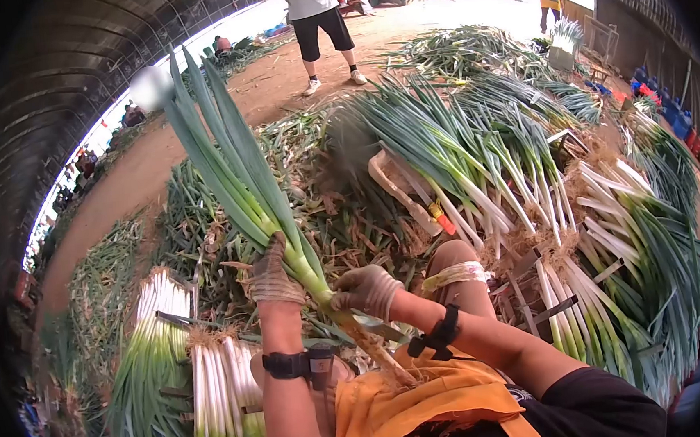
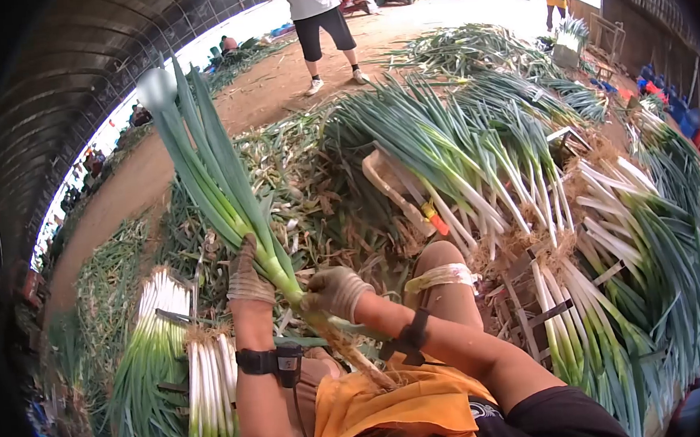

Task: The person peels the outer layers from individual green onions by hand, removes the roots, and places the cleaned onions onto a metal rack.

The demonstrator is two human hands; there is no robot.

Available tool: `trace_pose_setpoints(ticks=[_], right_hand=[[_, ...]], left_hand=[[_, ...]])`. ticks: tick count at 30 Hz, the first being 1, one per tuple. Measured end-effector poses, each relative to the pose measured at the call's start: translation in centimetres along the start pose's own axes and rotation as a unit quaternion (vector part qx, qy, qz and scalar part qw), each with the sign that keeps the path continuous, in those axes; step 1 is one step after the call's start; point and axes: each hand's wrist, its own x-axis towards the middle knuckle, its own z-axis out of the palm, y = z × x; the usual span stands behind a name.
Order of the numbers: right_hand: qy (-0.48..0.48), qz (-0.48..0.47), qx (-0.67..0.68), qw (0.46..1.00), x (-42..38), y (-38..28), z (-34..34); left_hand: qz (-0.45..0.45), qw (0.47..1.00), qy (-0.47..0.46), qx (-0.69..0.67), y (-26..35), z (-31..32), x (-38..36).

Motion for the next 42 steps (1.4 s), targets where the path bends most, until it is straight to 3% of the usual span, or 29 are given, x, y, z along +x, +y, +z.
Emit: trace_pose_setpoints(ticks=[2, 3, 4, 6, 8, 9, 10, 12, 14, 16, 17, 18, 20, 22, 23, 26, 27, 28, 30, 31, 32, 34, 36, 37, 38, 41, 42], right_hand=[[-0.038, -0.078, -0.265, 0.96, -1.2, 0.7, -0.1], [-0.084, -0.073, -0.304, 0.946, -2.4, 0.9, 0.3], [-0.113, -0.087, -0.271, 0.952, -4.0, -0.2, -0.1], [-0.218, -0.048, 0.051, 0.973, -7.1, 2.5, -0.5], [-0.266, 0.024, 0.078, 0.96, -9.2, 2.1, -1.7], [-0.218, -0.071, 0.138, 0.963, -9.1, 3.8, -2.1], [-0.175, -0.08, 0.076, 0.978, -8.3, 2.2, -3.3], [-0.105, -0.133, 0.2, 0.965, -5.5, 2.4, -3.5], [-0.133, 0.079, 0.198, 0.968, -3.9, 0.1, -3.3], [-0.182, 0.11, 0.287, 0.934, -2.7, 1.8, -0.7], [-0.162, 0.105, 0.319, 0.928, -3.3, 1.4, 0.2], [-0.15, 0.073, 0.231, 0.959, -3.8, 1.3, 0.6], [-0.215, 0.133, 0.206, 0.945, -6.0, 1.6, 0.0], [-0.264, 0.077, 0.093, 0.957, -8.8, 5.0, -0.3], [-0.252, 0.139, 0.107, 0.952, -9.9, 6.7, -0.5], [-0.113, 0.159, 0.119, 0.974, -8.5, 5.8, -2.1], [-0.108, 0.14, 0.071, 0.982, -7.3, 5.2, -2.3], [-0.075, 0.149, 0.126, 0.978, -6.4, 5.2, -1.8], [-0.086, -0.003, -0.104, 0.991, -5.7, 3.5, -0.7], [-0.233, 0.01, -0.312, 0.921, -4.6, 2.2, -0.3], [-0.327, 0.038, -0.32, 0.888, -5.1, 0.2, -0.3], [-0.318, -0.026, -0.372, 0.872, -8.4, 1.9, -0.1], [-0.375, -0.046, -0.358, 0.854, -11.4, -0.1, -4.3], [-0.422, 0.225, -0.352, 0.805, -13.1, -0.8, -6.0], [-0.398, 0.208, -0.301, 0.841, -12.9, -0.4, -7.9], [-0.299, 0.193, -0.102, 0.929, -14.6, 1.4, -12.5], [-0.275, 0.157, -0.139, 0.938, -14.5, 2.8, -12.8]], left_hand=[[-0.008, 1.0, 0.022, -0.005, -1.3, -1.9, 1.4], [-0.001, 0.999, 0.041, -0.004, -2.1, -2.4, 1.6], [0.005, 0.998, 0.06, -0.002, -2.5, -2.5, 1.4], [-0.009, 0.999, 0.027, -0.032, -2.8, -2.8, 0.8], [-0.017, 0.998, -0.011, -0.057, -2.7, -2.6, -0.1], [-0.023, 0.995, -0.013, -0.095, -2.8, -1.4, -1.0], [-0.046, 0.996, -0.027, -0.075, -3.2, -1.4, -1.6], [-0.095, 0.993, -0.056, -0.034, -4.0, -1.8, -2.6], [-0.106, 0.994, -0.031, -0.009, -4.6, -2.4, -2.1], [-0.107, 0.994, 0.021, 0.033, -3.6, -2.3, -1.3], [-0.055, 0.995, 0.05, 0.068, -2.9, -2.1, -0.8], [-0.036, 0.995, 0.071, 0.057, -1.6, -1.8, -0.5], [0.014, 0.989, 0.125, 0.082, 1.4, -2.1, 0.1], [0.049, 0.983, 0.154, 0.088, 4.4, -5.1, 1.9], [0.066, 0.98, 0.171, 0.083, 5.6, -6.6, 2.7], [0.125, 0.964, 0.195, 0.13, 6.4, -10.1, 4.1], [0.11, 0.966, 0.203, 0.119, 6.7, -10.8, 4.0], [0.1, 0.967, 0.21, 0.106, 7.1, -10.7, 3.5], [0.101, 0.96, 0.251, 0.068, 7.5, -10.6, 3.2], [0.106, 0.956, 0.262, 0.075, 7.6, -10.8, 3.1], [0.11, 0.952, 0.274, 0.081, 7.6, -11.0, 2.9], [0.11, 0.948, 0.284, 0.092, 8.0, -12.0, 2.6], [0.094, 0.939, 0.321, 0.076, 9.3, -16.2, 3.4], [0.13, 0.934, 0.333, 0.029, 10.5, -18.8, 4.1], [0.119, 0.909, 0.38, 0.126, 12.4, -20.3, 3.4], [0.126, 0.944, 0.303, -0.022, 13.6, -22.9, 3.0], [0.127, 0.946, 0.296, -0.037, 12.7, -22.4, 2.9]])
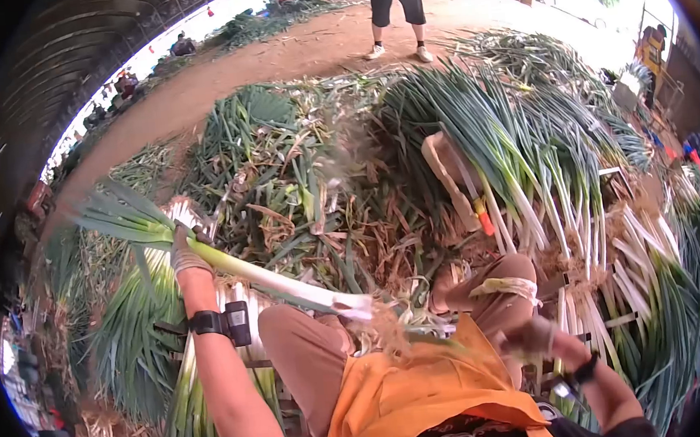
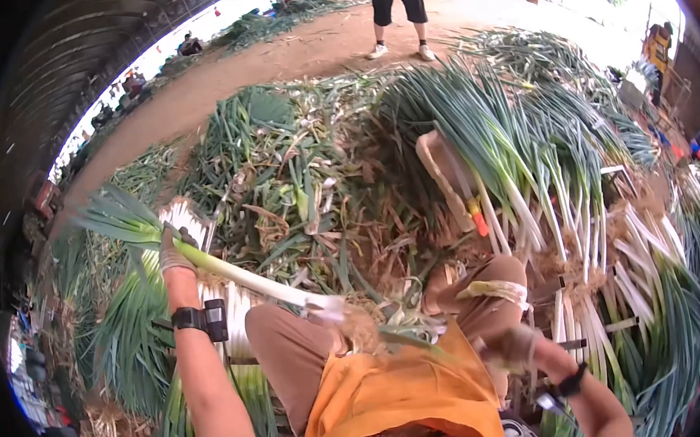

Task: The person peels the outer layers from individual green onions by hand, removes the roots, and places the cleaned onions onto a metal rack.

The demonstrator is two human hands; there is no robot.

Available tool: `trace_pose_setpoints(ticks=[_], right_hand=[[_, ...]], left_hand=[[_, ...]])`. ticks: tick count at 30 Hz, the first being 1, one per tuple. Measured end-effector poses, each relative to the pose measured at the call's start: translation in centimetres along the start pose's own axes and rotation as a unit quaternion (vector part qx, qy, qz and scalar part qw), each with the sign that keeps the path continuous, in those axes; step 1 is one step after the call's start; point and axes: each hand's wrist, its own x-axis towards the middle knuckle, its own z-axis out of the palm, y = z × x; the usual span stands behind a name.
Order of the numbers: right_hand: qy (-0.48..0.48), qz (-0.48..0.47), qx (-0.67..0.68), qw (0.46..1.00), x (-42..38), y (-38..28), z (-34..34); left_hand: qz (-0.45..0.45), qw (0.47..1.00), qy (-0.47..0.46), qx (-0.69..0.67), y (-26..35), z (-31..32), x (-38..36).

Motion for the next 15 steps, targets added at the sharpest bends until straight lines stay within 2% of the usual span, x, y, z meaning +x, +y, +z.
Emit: trace_pose_setpoints(ticks=[1, 3, 4, 6, 7, 8, 10, 12, 13, 15], right_hand=[[0.038, -0.018, -0.041, 0.998, 0.4, 1.3, 0.0], [0.065, -0.014, -0.215, 0.974, 5.6, 4.7, -0.6], [0.052, 0.014, -0.237, 0.97, 8.1, 3.6, -0.8], [0.092, 0.076, -0.355, 0.927, 10.4, -3.1, -0.2], [0.091, -0.021, -0.241, 0.966, 11.1, -3.8, 0.9], [0.09, -0.117, -0.12, 0.982, 11.7, -4.2, 2.0], [0.139, -0.254, -0.134, 0.948, 12.5, -4.5, 6.0], [-0.002, -0.069, -0.14, 0.988, 12.5, -7.8, 7.1], [0.006, -0.041, -0.168, 0.985, 13.2, -7.5, 8.0], [-0.037, -0.085, -0.142, 0.985, 15.1, -6.0, 9.2]], left_hand=[[-0.024, 1.0, -0.004, -0.008, -0.9, 0.3, -0.2], [-0.046, 0.999, -0.015, 0.012, -2.6, 1.3, -1.8], [-0.044, 0.998, -0.021, 0.034, -2.9, 2.3, -3.4], [-0.027, 0.997, -0.012, 0.068, -3.6, 3.6, -5.7], [-0.012, 0.997, 0.002, 0.082, -4.0, 4.2, -6.4], [0.003, 0.995, 0.017, 0.096, -4.6, 4.5, -6.7], [0.017, 0.994, 0.021, 0.108, -5.7, 4.2, -6.2], [0.023, 0.994, 0.047, 0.101, -6.8, 4.5, -6.5], [0.006, 0.989, 0.04, 0.144, -6.8, 4.6, -7.1], [-0.016, 0.989, 0.035, 0.141, -7.3, 4.5, -7.6]])
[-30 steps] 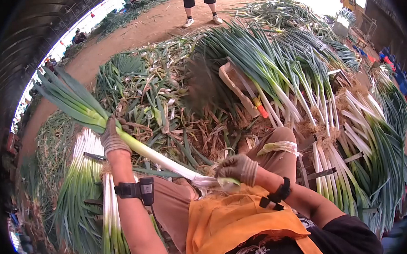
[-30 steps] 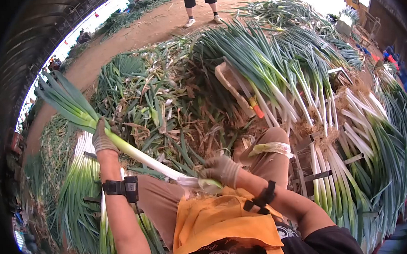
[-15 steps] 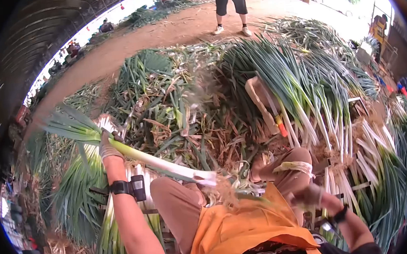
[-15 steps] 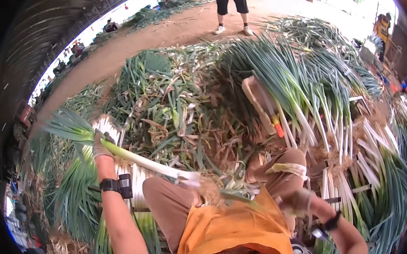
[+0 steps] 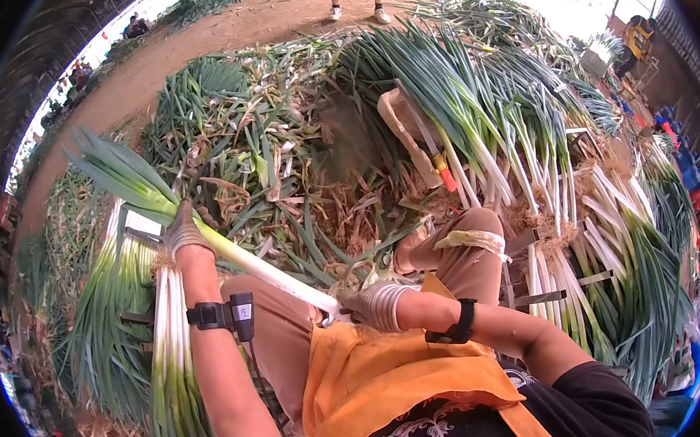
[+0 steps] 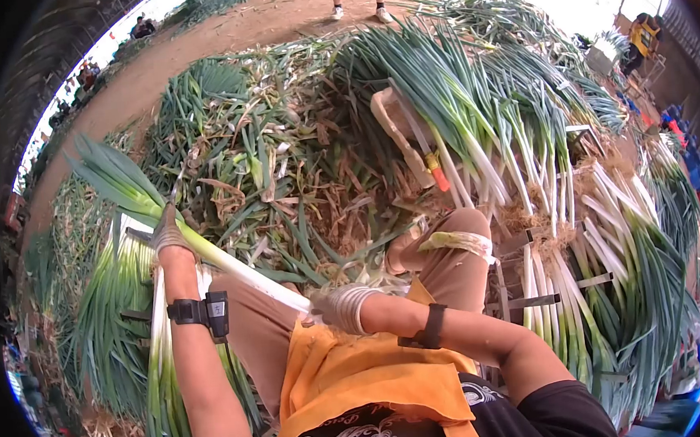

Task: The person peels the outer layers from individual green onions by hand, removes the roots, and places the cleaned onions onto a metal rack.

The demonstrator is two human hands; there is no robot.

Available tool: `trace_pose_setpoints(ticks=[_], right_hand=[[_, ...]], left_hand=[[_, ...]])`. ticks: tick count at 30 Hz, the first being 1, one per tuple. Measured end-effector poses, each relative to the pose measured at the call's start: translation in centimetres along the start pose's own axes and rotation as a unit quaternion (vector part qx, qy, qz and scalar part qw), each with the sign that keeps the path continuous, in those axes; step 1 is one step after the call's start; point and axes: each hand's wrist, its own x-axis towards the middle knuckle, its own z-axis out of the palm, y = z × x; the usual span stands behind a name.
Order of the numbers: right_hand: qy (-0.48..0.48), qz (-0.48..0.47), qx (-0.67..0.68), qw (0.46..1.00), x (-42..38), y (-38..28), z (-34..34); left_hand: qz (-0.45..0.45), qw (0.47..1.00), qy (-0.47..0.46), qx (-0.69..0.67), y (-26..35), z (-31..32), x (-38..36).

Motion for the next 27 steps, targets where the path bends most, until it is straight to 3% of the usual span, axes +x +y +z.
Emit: trace_pose_setpoints(ticks=[2, 5, 6, 9, 10, 12, 14, 17, 19, 20, 22, 23, 24, 25, 27], right_hand=[[-0.01, -0.058, -0.005, 0.998, -0.7, 0.3, 0.0], [-0.092, 0.003, -0.032, 0.995, -0.2, -0.8, -0.7], [-0.105, 0.071, 0.012, 0.992, -0.3, -1.5, -1.0], [-0.051, 0.017, -0.115, 0.992, -2.4, -2.3, -0.8], [-0.109, 0.05, -0.183, 0.976, -3.8, -3.8, -2.5], [-0.057, -0.003, -0.133, 0.989, -7.7, -0.4, -1.2], [-0.198, 0.073, -0.112, 0.971, -11.6, -0.7, -2.7], [-0.28, 0.225, -0.135, 0.923, -13.1, 2.1, -2.3], [-0.174, 0.174, -0.174, 0.954, -12.0, 0.3, -5.7], [0.011, 0.047, -0.163, 0.985, -11.1, 1.0, -4.7], [0.133, 0.016, -0.042, 0.99, -7.1, 0.8, -2.4], [0.101, 0.027, -0.06, 0.993, -5.7, -1.4, -3.4], [0.101, -0.033, -0.107, 0.989, -1.8, 1.7, 0.5], [0.052, 0.069, -0.14, 0.986, -0.7, 0.9, 1.3], [0.051, 0.076, -0.153, 0.984, 0.5, 1.2, 3.3]], left_hand=[[-0.019, 1.0, -0.009, -0.007, -0.5, -0.3, -0.3], [-0.045, 0.998, -0.041, 0.01, -1.9, -1.0, 0.2], [-0.046, 0.998, -0.038, 0.014, -2.4, -1.2, 0.3], [-0.064, 0.998, -0.018, 0.017, -3.5, -1.8, 0.6], [-0.08, 0.997, -0.003, 0.009, -3.8, -2.2, 0.8], [-0.099, 0.995, -0.002, -0.021, -5.4, -3.9, 2.5], [-0.117, 0.993, 0.011, -0.021, -6.2, -6.9, 5.5], [-0.098, 0.991, 0.059, -0.063, -7.1, -8.9, 8.2], [-0.052, 0.989, 0.134, -0.029, -6.9, -7.0, 7.3], [-0.035, 0.989, 0.146, -0.01, -6.5, -6.6, 7.4], [-0.039, 0.995, 0.089, 0.036, -6.7, -8.5, 9.5], [-0.049, 0.996, 0.052, 0.061, -7.1, -8.7, 10.8], [-0.059, 0.994, 0.031, 0.089, -7.7, -8.7, 12.0], [-0.07, 0.99, 0.023, 0.124, -8.4, -8.7, 13.1], [-0.083, 0.976, 0.042, 0.198, -9.6, -8.9, 14.6]])
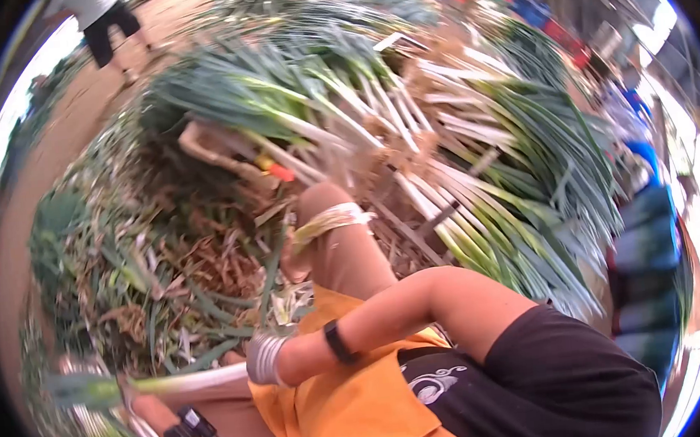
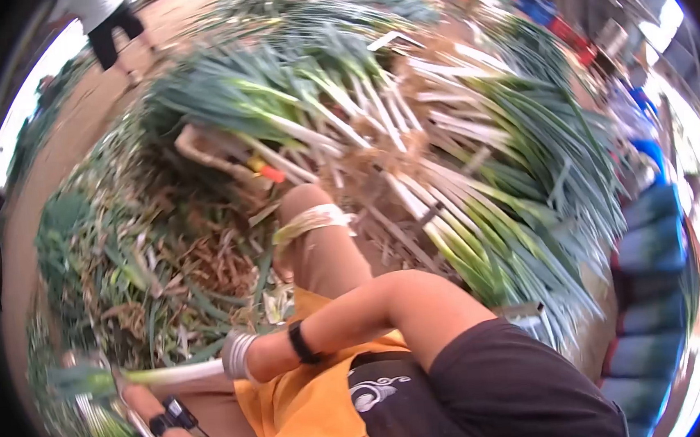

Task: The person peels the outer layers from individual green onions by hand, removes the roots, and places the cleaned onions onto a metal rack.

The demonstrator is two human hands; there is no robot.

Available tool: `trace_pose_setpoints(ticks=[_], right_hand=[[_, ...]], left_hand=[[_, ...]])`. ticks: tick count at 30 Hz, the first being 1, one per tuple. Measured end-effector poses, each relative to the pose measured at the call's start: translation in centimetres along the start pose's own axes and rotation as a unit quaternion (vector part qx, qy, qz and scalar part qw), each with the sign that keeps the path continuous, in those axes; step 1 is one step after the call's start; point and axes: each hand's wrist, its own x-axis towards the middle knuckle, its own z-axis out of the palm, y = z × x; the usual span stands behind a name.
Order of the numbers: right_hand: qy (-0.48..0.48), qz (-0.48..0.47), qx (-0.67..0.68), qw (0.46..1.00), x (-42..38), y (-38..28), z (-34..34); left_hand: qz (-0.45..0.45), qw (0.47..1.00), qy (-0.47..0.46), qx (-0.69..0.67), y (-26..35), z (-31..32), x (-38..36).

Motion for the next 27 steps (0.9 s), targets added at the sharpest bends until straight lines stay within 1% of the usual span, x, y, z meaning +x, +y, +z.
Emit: trace_pose_setpoints(ticks=[3, 5, 6, 7, 9, 10, 11, 12, 13, 14, 16, 17, 18, 19, 20, 21, 22, 23, 24, 25, 26, 27], right_hand=[[0.015, -0.023, -0.029, 0.999, 0.1, -0.7, 2.9], [-0.01, -0.006, 0.01, 1.0, -0.6, -0.4, 2.6], [-0.037, -0.015, 0.01, 0.999, -3.5, -0.6, -1.2], [-0.064, -0.032, 0.009, 0.997, -6.2, -0.3, -4.1], [-0.163, -0.004, 0.148, 0.975, -9.3, 0.4, -6.4], [-0.218, -0.071, 0.116, 0.966, -9.6, 1.6, -4.4], [-0.197, -0.127, 0.201, 0.951, -10.8, 5.2, 0.7], [-0.215, -0.015, 0.159, 0.964, -14.6, 1.8, -11.2], [-0.208, 0.003, 0.185, 0.961, -15.9, 3.8, -11.1], [-0.082, -0.029, 0.343, 0.935, -17.4, 6.6, -10.4], [0.08, -0.082, 0.413, 0.904, -16.4, 10.6, -10.5], [0.132, -0.055, 0.306, 0.941, -14.9, 11.3, -10.2], [0.106, 0.047, 0.159, 0.98, -13.2, 10.8, -10.9], [0.05, 0.137, 0.005, 0.989, -11.6, 10.3, -11.6], [0.125, 0.135, -0.107, 0.977, -9.2, 11.2, -9.3], [0.111, 0.031, 0.038, 0.993, -8.4, 9.6, -9.6], [0.091, 0.012, 0.13, 0.987, -7.2, 7.8, -8.5], [0.104, -0.133, 0.303, 0.938, -5.4, 8.3, -4.4], [0.005, -0.16, 0.396, 0.904, -4.5, 5.8, -5.1], [-0.116, -0.104, 0.501, 0.851, -3.6, 3.9, -4.3], [-0.15, -0.085, 0.58, 0.796, -3.0, 3.1, -3.0], [-0.18, -0.06, 0.653, 0.734, -2.4, 2.4, -1.7]], left_hand=[[-0.025, 0.995, 0.037, 0.09, -1.9, -0.8, 0.8], [-0.048, 0.991, 0.032, 0.117, -3.4, -0.6, 0.8], [-0.043, 0.992, 0.036, 0.116, -3.1, -1.2, 1.5], [-0.048, 0.994, 0.011, 0.096, -3.5, -0.6, 1.7], [-0.051, 0.997, -0.039, 0.032, -3.5, -1.0, 1.3], [-0.056, 0.997, -0.062, -0.005, -3.3, -1.5, 0.4], [-0.061, 0.994, -0.081, -0.038, -3.7, -1.8, -0.2], [-0.067, 0.99, -0.1, -0.068, -3.6, -1.7, -1.6], [-0.071, 0.986, -0.118, -0.094, -3.5, -1.7, -2.5], [-0.077, 0.98, -0.142, -0.116, -3.6, -1.5, -3.3], [-0.092, 0.968, -0.192, -0.13, -2.1, -1.3, -4.7], [-0.1, 0.961, -0.217, -0.137, -1.3, -1.1, -5.5], [-0.1, 0.946, -0.24, -0.192, -1.0, -0.3, -8.8], [-0.049, 0.943, -0.22, -0.243, -1.3, 0.7, -11.0], [-0.028, 0.936, -0.232, -0.264, -0.5, 1.6, -13.4], [-0.007, 0.918, -0.272, -0.287, 0.3, 2.5, -15.4], [0.014, 0.899, -0.312, -0.308, 0.7, 3.1, -16.7], [0.031, 0.88, -0.36, -0.309, 1.1, 3.3, -17.0], [0.047, 0.868, -0.358, -0.342, 2.0, 4.3, -18.9], [0.063, 0.855, -0.355, -0.374, 3.6, 5.6, -22.1], [0.08, 0.841, -0.351, -0.404, 4.9, 6.4, -24.3], [0.101, 0.808, -0.422, -0.399, 5.7, 6.4, -24.9]])
